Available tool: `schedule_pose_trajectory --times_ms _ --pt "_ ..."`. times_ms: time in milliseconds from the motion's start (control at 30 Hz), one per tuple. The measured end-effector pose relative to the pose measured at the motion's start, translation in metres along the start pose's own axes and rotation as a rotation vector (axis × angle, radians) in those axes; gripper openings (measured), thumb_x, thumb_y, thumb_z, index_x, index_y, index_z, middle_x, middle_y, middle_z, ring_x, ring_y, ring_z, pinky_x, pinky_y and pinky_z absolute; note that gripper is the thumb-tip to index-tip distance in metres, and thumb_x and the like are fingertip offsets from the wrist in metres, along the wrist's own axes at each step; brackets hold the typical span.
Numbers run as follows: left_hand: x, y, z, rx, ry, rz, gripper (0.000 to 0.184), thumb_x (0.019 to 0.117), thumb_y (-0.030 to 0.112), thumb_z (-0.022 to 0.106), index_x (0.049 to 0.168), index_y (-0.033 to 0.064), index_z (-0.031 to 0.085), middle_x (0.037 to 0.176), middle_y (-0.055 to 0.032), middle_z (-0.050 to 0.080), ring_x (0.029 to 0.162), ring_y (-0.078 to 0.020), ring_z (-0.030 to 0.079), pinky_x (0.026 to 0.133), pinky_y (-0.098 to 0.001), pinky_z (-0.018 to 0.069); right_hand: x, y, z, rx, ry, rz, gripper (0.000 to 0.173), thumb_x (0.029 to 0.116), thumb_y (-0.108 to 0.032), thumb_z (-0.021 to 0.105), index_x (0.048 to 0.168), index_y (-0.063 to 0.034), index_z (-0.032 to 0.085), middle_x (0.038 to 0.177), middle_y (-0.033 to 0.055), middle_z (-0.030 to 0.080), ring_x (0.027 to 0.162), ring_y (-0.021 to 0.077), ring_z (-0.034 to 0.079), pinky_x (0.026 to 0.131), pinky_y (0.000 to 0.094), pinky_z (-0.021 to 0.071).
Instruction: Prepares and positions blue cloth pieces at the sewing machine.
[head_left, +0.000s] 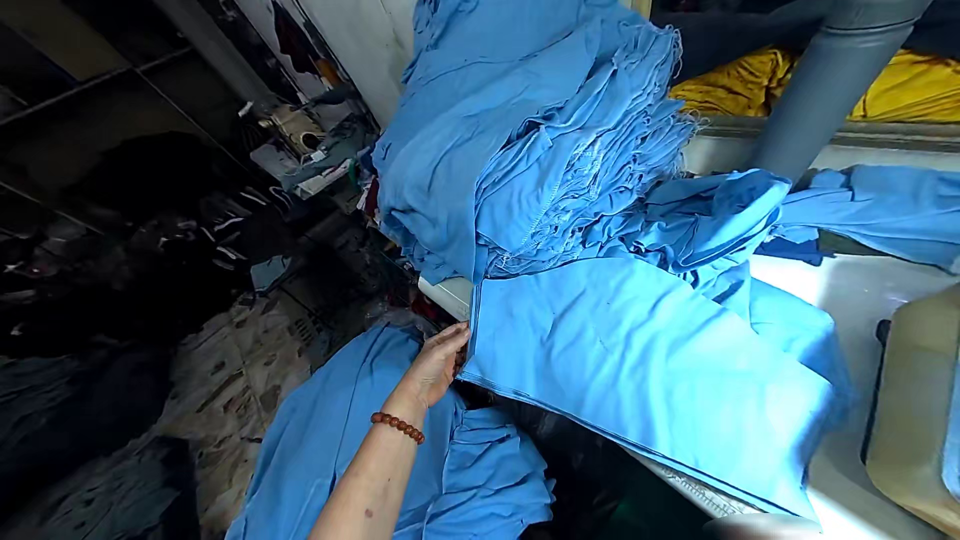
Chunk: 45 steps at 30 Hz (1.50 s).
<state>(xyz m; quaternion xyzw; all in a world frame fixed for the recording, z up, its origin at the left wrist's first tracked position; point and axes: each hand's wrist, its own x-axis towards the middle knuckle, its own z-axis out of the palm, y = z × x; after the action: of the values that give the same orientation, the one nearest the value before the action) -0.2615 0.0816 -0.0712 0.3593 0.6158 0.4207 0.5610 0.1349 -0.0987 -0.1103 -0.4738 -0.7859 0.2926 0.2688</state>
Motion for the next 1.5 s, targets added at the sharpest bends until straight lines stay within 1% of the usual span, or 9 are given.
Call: schedule_pose_trajectory --times_ms 233,400,500,600,867,967,1100,1233,1500 --pt "-0.008 0.004 0.011 0.056 -0.015 0.063 0.027 0.1050 0.009 0.053 0.131 0.0055 0.061 0.110 -0.0061 0.070 0.093 -0.0123 0.068 0.081 -0.0294 0.0569 -0.015 0.021 0.005 0.067 0.042 -0.053 0.032 0.1068 -0.014 0.052 0.117 0.0124 0.066 0.101 0.0266 0.075 0.090 0.0349 0.076 0.083 0.0453 0.0602" --pt "0.006 -0.015 0.013 0.157 0.158 0.078 0.040 0.1050 0.013 0.057 0.144 0.0037 0.051 0.137 -0.0170 0.057 0.114 -0.0245 0.058 0.096 -0.0425 0.0482 -0.008 0.018 0.003 0.088 0.051 -0.048 0.032 0.1070 -0.016 0.053 0.118 0.0113 0.066 0.099 0.0251 0.075 0.086 0.0318 0.076 0.081 0.0418 0.0608" --pt "0.011 -0.030 0.018 0.210 0.272 0.157 0.034 0.1020 0.007 0.061 0.134 -0.0032 0.058 0.131 -0.0205 0.062 0.116 -0.0280 0.061 0.098 -0.0457 0.0494 -0.008 0.019 0.001 0.084 0.019 -0.027 0.032 0.1071 -0.016 0.053 0.119 0.0116 0.066 0.100 0.0257 0.075 0.087 0.0343 0.076 0.081 0.0452 0.0606" --pt "0.012 -0.037 0.029 0.295 0.295 0.195 0.021 0.0987 0.007 0.067 0.117 -0.0038 0.067 0.107 -0.0138 0.068 0.090 -0.0181 0.064 0.081 -0.0352 0.0536 -0.014 0.021 0.001 0.098 -0.009 -0.002 0.032 0.1066 -0.015 0.053 0.119 0.0124 0.065 0.102 0.0268 0.074 0.089 0.0369 0.076 0.082 0.0495 0.0605" --pt "0.017 -0.040 0.035 0.340 0.314 0.073 0.019 0.0947 0.010 0.073 0.106 -0.0030 0.066 0.091 -0.0112 0.064 0.076 -0.0158 0.057 0.072 -0.0319 0.0489 -0.019 0.022 0.002 0.103 -0.098 0.026 0.032 0.1071 -0.015 0.052 0.122 0.0107 0.066 0.107 0.0259 0.074 0.095 0.0381 0.074 0.087 0.0516 0.0590" --pt "0.017 -0.042 0.035 0.255 0.302 0.006 0.024 0.0946 0.008 0.073 0.113 -0.0039 0.063 0.103 -0.0167 0.064 0.085 -0.0215 0.060 0.079 -0.0380 0.0523 -0.020 0.021 0.004 0.101 -0.117 0.031 0.032 0.1072 -0.016 0.053 0.122 0.0101 0.066 0.106 0.0256 0.074 0.095 0.0378 0.074 0.086 0.0522 0.0587" --pt "0.012 -0.037 0.038 0.281 0.298 -0.055 0.020 0.0932 0.008 0.075 0.108 -0.0010 0.065 0.083 -0.0071 0.061 0.061 -0.0096 0.050 0.057 -0.0229 0.0422 -0.020 0.019 0.003 0.104 -0.134 0.030 0.033 0.1067 -0.016 0.053 0.121 0.0103 0.066 0.105 0.0262 0.074 0.094 0.0386 0.075 0.085 0.0525 0.0587" --pt "0.009 -0.039 0.037 0.295 0.270 -0.037 0.012 0.0934 0.005 0.073 0.099 -0.0022 0.065 0.091 -0.0112 0.061 0.078 -0.0169 0.054 0.073 -0.0329 0.0467 -0.023 0.019 0.002 0.085 -0.159 0.045 0.033 0.1074 -0.016 0.052 0.122 0.0100 0.066 0.105 0.0262 0.074 0.093 0.0394 0.075 0.084 0.0538 0.0585" --pt "-0.002 -0.030 0.051 0.262 0.305 0.001 0.020 0.0939 0.006 0.071 0.112 -0.0030 0.067 0.095 -0.0125 0.067 0.078 -0.0163 0.061 0.069 -0.0320 0.0506 -0.026 0.011 0.001 0.074 -0.049 0.046 0.026 0.1043 -0.017 0.058 0.113 0.0026 0.072 0.092 0.0183 0.076 0.078 0.0309 0.076 0.070 0.0474 0.0603"
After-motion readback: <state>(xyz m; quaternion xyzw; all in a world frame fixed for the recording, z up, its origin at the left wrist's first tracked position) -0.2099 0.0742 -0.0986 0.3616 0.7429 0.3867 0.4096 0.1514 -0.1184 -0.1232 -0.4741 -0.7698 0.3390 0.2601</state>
